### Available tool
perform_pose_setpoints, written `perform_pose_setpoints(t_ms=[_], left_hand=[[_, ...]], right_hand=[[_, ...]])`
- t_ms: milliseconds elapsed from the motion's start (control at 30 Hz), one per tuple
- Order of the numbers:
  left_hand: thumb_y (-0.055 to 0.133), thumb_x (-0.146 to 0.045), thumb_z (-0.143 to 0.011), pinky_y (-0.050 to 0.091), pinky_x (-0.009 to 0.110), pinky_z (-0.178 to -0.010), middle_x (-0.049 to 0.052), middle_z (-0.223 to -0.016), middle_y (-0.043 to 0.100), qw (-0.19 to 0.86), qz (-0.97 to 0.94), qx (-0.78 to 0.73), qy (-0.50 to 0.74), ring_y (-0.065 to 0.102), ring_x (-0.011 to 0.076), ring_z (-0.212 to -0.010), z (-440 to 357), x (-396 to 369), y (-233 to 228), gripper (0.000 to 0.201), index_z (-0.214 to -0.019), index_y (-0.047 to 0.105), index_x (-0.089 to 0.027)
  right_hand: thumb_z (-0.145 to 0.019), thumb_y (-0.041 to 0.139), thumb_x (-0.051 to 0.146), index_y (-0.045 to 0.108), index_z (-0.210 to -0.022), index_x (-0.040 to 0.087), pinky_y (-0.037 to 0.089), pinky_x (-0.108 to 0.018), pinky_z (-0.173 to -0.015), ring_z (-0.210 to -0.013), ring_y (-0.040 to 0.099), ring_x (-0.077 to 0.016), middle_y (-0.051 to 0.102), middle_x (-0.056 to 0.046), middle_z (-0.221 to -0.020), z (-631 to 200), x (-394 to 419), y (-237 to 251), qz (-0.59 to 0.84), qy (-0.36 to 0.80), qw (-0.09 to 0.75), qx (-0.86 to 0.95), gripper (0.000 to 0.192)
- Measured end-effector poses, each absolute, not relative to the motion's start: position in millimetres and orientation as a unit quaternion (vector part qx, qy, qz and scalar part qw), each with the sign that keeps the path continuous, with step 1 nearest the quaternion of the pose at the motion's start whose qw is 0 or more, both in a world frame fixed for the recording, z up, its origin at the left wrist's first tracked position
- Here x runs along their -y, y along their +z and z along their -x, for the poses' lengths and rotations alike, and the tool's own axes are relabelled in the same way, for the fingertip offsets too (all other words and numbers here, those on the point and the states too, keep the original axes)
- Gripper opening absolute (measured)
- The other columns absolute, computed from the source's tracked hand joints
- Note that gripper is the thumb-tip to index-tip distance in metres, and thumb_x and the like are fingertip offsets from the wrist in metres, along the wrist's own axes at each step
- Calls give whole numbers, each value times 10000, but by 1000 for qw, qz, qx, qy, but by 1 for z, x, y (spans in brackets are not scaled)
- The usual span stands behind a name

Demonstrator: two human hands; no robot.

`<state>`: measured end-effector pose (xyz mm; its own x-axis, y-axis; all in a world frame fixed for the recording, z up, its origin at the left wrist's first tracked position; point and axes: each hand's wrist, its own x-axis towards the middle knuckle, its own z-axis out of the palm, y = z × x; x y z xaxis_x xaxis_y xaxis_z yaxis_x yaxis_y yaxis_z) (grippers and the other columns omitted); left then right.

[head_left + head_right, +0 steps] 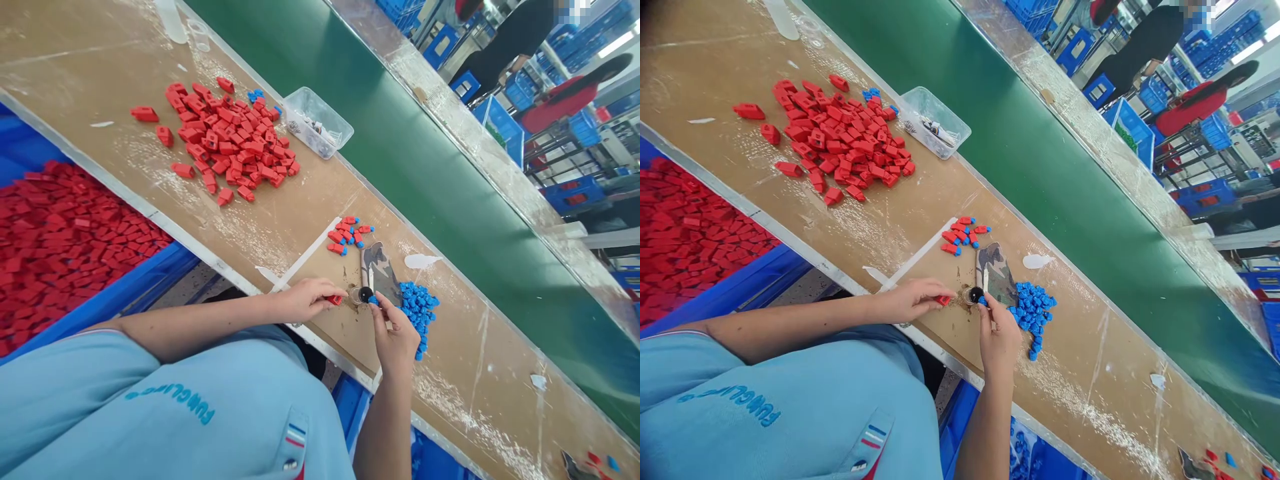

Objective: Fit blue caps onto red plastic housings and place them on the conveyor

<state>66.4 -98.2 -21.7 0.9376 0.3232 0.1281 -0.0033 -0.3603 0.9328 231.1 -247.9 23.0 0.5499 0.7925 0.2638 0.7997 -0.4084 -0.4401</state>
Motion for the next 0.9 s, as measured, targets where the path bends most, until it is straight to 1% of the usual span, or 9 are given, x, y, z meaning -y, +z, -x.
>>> perform_pose_setpoints(t_ms=[233,300,433,533,633,767,833,900], left_hand=[[491,-137,-891,470,255,-852,75,-994,646,566,-806,-106,141,602,163,-910,-65,99,-24,315,-1176,622,-171],[509,-133,-877,481,256,-832,69,-977,650,575,-797,-119,141,605,160,-890,-66,100,-25,310,-1164,619,-170],[548,-105,-828,515,232,-758,50,-941,658,641,-736,-156,151,625,140,-837,-67,105,-28,225,-1036,617,-157],[558,-97,-807,525,240,-762,49,-924,659,667,-709,-160,162,637,140,-830,-69,106,-29,172,-963,616,-142],[554,-93,-806,524,246,-790,52,-926,668,680,-695,-151,179,643,140,-844,-69,107,-30,175,-962,622,-135],[562,-107,-819,528,258,-813,58,-934,687,690,-685,-138,186,659,139,-855,-69,109,-32,165,-973,617,-126],[573,-112,-821,531,263,-807,61,-938,692,680,-695,-140,187,663,141,-852,-68,110,-32,165,-982,610,-127],[585,-115,-823,530,260,-789,59,-930,693,655,-717,-143,191,660,140,-836,-66,110,-32,160,-980,608,-134]], right_hand=[[-902,485,486,737,-993,208,456,-243,-586,-627,628,-156,701,-38,-722,-230,247,25,838,-13,252,483,386],[-901,491,489,737,-997,212,458,-242,-584,-629,630,-156,705,-38,-728,-230,248,25,839,-20,252,482,383],[-897,502,488,740,-992,211,467,-245,-592,-629,628,-156,709,-46,-735,-232,249,25,837,-25,257,483,377],[-892,508,481,744,-971,216,487,-260,-630,-645,628,-157,720,-55,-783,-233,250,27,835,-10,268,481,363],[-867,554,455,744,-955,225,509,-272,-654,-661,634,-156,729,-54,-827,-230,254,28,835,28,298,463,310],[-820,629,414,717,-977,201,548,-321,-731,-772,672,-182,737,-74,-905,-215,259,24,821,132,390,396,279],[-816,641,397,700,-989,191,555,-344,-769,-806,684,-187,735,-82,-923,-204,258,20,800,193,433,368,276],[-817,644,384,690,-997,187,560,-347,-772,-802,687,-184,733,-81,-909,-195,255,15,783,234,451,360,271]])
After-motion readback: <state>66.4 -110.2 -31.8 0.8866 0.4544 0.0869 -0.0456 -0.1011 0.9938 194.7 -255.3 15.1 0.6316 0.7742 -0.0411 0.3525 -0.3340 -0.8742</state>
